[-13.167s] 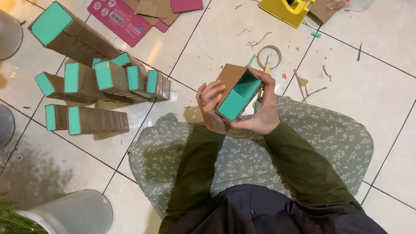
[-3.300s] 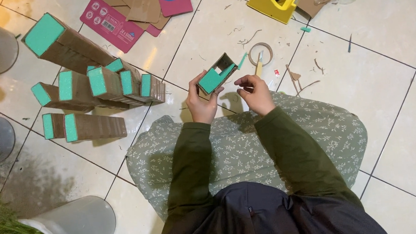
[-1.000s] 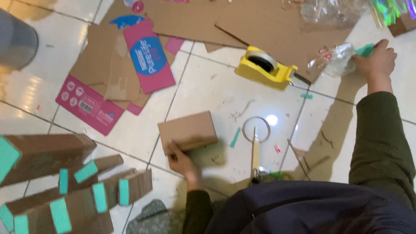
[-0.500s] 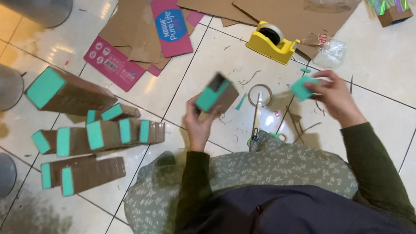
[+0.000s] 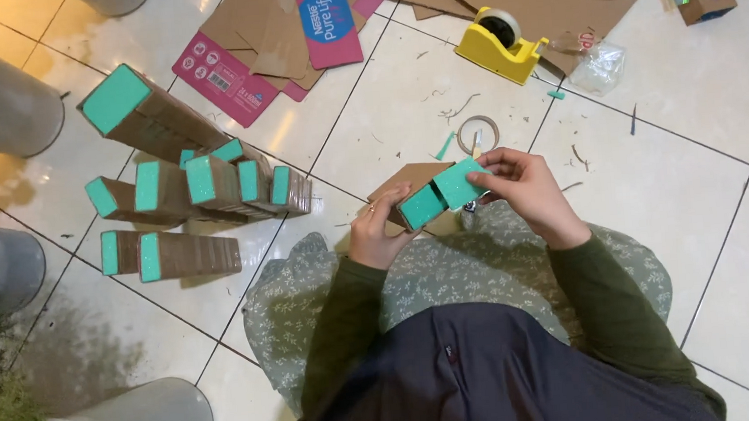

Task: The person assembles small cardboard boxes by folding flaps and securing them with tape. They handle a stack of finished boxes, pick up a flat cardboard piece, fold it into a box shape, and use a utility knife to trim excess material before taping the edges.

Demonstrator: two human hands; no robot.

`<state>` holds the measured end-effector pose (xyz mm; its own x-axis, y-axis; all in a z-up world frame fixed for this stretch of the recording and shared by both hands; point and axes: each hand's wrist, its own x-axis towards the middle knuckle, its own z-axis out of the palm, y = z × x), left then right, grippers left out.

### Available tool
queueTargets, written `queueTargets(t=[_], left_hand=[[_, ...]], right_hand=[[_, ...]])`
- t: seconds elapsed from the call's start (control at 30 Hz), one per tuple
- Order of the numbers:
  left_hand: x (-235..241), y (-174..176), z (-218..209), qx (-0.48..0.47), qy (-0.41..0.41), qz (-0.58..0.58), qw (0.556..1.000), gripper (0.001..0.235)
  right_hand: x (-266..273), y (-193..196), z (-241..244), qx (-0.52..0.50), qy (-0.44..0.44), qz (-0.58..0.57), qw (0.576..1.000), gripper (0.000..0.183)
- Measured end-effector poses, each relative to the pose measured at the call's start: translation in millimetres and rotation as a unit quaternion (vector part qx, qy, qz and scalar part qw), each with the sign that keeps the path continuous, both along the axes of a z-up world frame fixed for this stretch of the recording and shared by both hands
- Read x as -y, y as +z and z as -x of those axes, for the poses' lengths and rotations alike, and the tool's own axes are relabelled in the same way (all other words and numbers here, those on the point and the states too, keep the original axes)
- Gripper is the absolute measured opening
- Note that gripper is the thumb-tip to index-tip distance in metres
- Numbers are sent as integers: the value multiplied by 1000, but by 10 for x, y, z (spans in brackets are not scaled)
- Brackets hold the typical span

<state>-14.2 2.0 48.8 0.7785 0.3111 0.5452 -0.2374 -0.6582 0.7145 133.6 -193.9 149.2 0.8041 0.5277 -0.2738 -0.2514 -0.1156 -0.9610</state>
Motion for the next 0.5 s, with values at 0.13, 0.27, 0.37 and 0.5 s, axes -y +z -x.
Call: queueTargets(t=[0.13,0.27,0.37,0.5], left_hand=[[8,-294,-1,5,6,4,1000,64],[32,-294,-12,5,-16,15,1000,63],[41,-239,-12,-8,-6,20,1000,61],[42,-203,-27,-41,4,45,998,66]], right_hand=[[42,-152,64,-21,-4,6,1000,27],[58,-303,27,-45,-3,-14,999,28],[81,-354,-13,-56,5,-40,998,31],[138,-282,-84,-84,33,-84,992,31]])
